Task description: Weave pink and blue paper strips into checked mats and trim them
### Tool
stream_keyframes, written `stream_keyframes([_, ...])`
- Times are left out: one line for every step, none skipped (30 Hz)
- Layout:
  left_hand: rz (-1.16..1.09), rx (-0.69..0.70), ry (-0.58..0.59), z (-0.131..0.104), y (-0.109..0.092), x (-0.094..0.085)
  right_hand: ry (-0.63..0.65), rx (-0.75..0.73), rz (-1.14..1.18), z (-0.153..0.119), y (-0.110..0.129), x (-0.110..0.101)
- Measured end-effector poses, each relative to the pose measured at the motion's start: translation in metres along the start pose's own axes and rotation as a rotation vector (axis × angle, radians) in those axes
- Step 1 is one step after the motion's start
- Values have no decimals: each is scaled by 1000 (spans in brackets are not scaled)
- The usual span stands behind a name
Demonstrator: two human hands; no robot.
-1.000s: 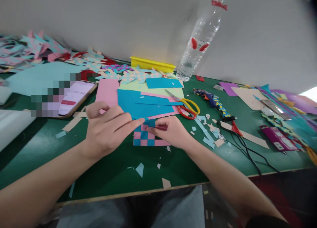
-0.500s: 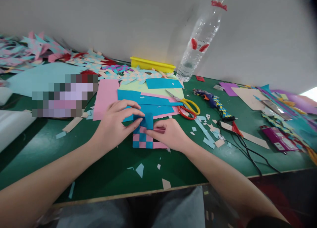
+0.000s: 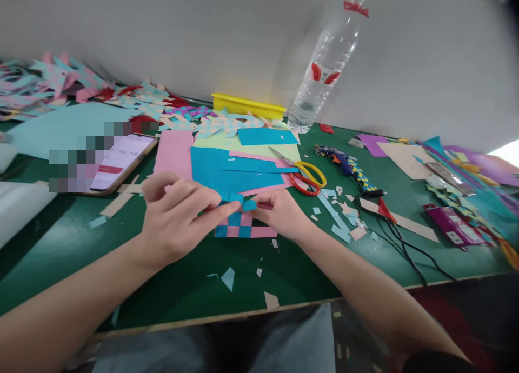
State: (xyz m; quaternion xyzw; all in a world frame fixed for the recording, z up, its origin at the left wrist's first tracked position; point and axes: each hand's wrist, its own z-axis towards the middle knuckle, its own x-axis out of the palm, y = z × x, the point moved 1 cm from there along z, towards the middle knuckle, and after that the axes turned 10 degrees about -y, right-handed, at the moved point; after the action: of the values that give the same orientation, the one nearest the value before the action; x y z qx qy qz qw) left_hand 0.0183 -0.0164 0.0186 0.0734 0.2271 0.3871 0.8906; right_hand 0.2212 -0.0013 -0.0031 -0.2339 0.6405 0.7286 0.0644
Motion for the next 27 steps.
stream_keyframes([-1,33,-5,0,1,-1,-5,23,18,1,-2,0])
stream_keyframes([1,68,-7,1,1,-2,-13,47,39,1,-3,0])
stream_keyframes([8,104,-8,1,2,-3,-23,71,59,1,-4,0])
stream_keyframes([16,139,-5,3,2,-4,-31,87,75,1,-4,0])
stream_keyframes([24,169,1,4,2,-5,-40,95,89,2,-3,1])
stream_keyframes([28,196,7,5,1,-6,-47,95,98,2,-2,1])
stream_keyframes([31,214,14,6,1,-6,-51,92,105,2,-1,0])
stream_keyframes([32,223,20,7,1,-7,-53,88,110,1,0,0])
stream_keyframes([34,225,22,8,0,-7,-53,83,112,1,1,0])
stream_keyframes([41,216,22,8,0,-8,-55,78,108,1,2,0])
stream_keyframes([47,199,25,8,0,-8,-56,72,96,1,2,0])
stream_keyframes([55,172,28,7,0,-7,-57,66,78,0,3,0])
stream_keyframes([60,131,50,7,1,-7,-61,57,60,0,3,0])
stream_keyframes([63,99,60,6,2,-6,-64,49,42,0,3,0])
stream_keyframes([65,55,85,5,3,-5,-63,43,30,-1,3,1])
stream_keyframes([67,56,76,4,3,-4,-62,39,22,-1,3,1])
stream_keyframes([53,77,42,3,4,-4,-58,37,17,-1,3,1])
stream_keyframes([38,62,66,1,5,-2,-55,39,12,-2,3,2])
stream_keyframes([5,28,69,0,5,-1,-50,43,5,-2,3,2])
stream_keyframes([-31,-7,85,-1,6,-1,-51,49,-2,-2,4,3])
stream_keyframes([-62,-43,104,-1,6,0,-53,53,-8,-2,4,3])
stream_keyframes([-85,-65,115,-2,6,1,-56,57,-12,-3,4,4])
stream_keyframes([-90,-76,129,-2,6,2,-59,59,-14,-3,4,4])
stream_keyframes([-79,-77,138,-2,6,3,-65,58,-13,-3,4,4])
stream_keyframes([-61,-76,150,-2,5,3,-70,56,-11,-3,3,5])
stream_keyframes([-44,-75,162,-2,5,4,-76,53,-7,-2,3,5])
stream_keyframes([-32,-76,174,-3,5,5,-78,48,-2,-2,2,5])
